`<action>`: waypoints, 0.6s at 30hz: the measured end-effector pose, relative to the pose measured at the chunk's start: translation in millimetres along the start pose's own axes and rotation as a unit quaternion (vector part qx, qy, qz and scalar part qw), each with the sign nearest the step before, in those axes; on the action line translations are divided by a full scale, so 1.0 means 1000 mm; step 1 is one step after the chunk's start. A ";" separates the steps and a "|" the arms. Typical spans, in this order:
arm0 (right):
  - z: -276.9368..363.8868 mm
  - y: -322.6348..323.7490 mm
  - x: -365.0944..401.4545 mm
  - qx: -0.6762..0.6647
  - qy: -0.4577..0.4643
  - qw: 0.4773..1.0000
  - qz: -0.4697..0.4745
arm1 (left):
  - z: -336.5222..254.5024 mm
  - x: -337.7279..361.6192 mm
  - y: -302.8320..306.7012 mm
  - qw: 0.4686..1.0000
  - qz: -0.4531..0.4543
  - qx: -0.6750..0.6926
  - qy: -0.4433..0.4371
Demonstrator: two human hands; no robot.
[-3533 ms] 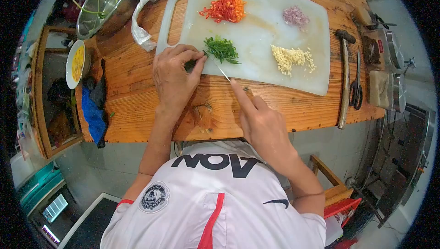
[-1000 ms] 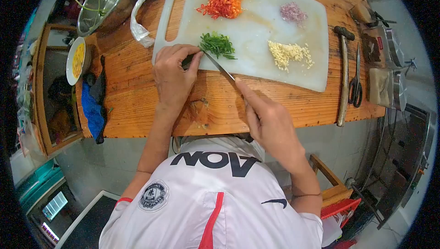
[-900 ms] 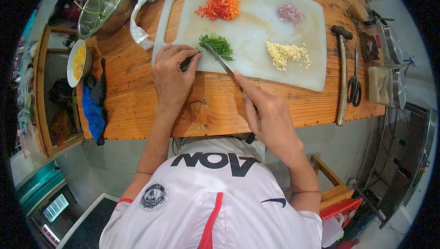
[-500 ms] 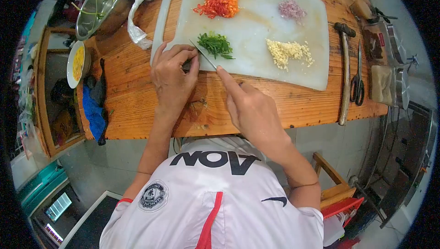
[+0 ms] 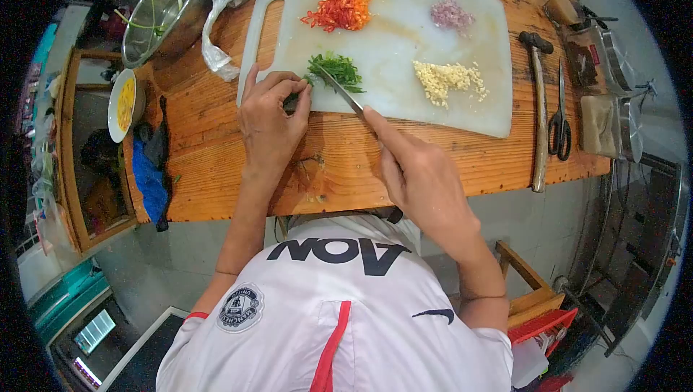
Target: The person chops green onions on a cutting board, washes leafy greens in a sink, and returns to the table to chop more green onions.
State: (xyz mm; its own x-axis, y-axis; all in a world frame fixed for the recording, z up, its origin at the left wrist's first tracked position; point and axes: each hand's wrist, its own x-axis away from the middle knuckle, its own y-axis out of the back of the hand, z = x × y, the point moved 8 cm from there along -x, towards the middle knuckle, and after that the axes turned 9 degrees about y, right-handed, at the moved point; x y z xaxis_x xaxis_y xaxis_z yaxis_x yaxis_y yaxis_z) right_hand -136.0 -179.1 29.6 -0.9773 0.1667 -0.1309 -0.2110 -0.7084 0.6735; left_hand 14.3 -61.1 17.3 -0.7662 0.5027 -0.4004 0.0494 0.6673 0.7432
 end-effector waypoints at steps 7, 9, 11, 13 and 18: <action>0.001 -0.021 -0.009 0.021 0.033 0.999 0.003 | 0.001 -0.001 0.001 1.000 0.016 -0.005 0.006; 0.001 -0.028 -0.011 0.057 0.018 0.998 0.023 | 0.002 -0.002 -0.001 1.000 0.017 -0.009 0.007; 0.001 -0.035 -0.018 0.081 0.019 0.996 0.023 | 0.002 -0.002 -0.001 1.000 0.018 -0.011 0.004; -0.001 -0.042 -0.024 0.093 0.038 0.995 0.004 | -0.001 -0.002 0.000 1.000 0.016 -0.013 -0.002; 0.003 -0.024 0.006 0.073 0.009 0.997 0.019 | 0.007 -0.001 0.004 0.999 0.004 0.021 0.025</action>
State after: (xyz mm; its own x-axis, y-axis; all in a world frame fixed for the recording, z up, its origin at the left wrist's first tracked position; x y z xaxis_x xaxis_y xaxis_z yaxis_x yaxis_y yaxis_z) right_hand -136.3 -158.7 14.6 -0.9849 0.1293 -0.1152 -0.1704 -0.6056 0.7773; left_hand 19.5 -54.9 16.5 -0.7967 0.4803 -0.3667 0.0814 0.6865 0.7225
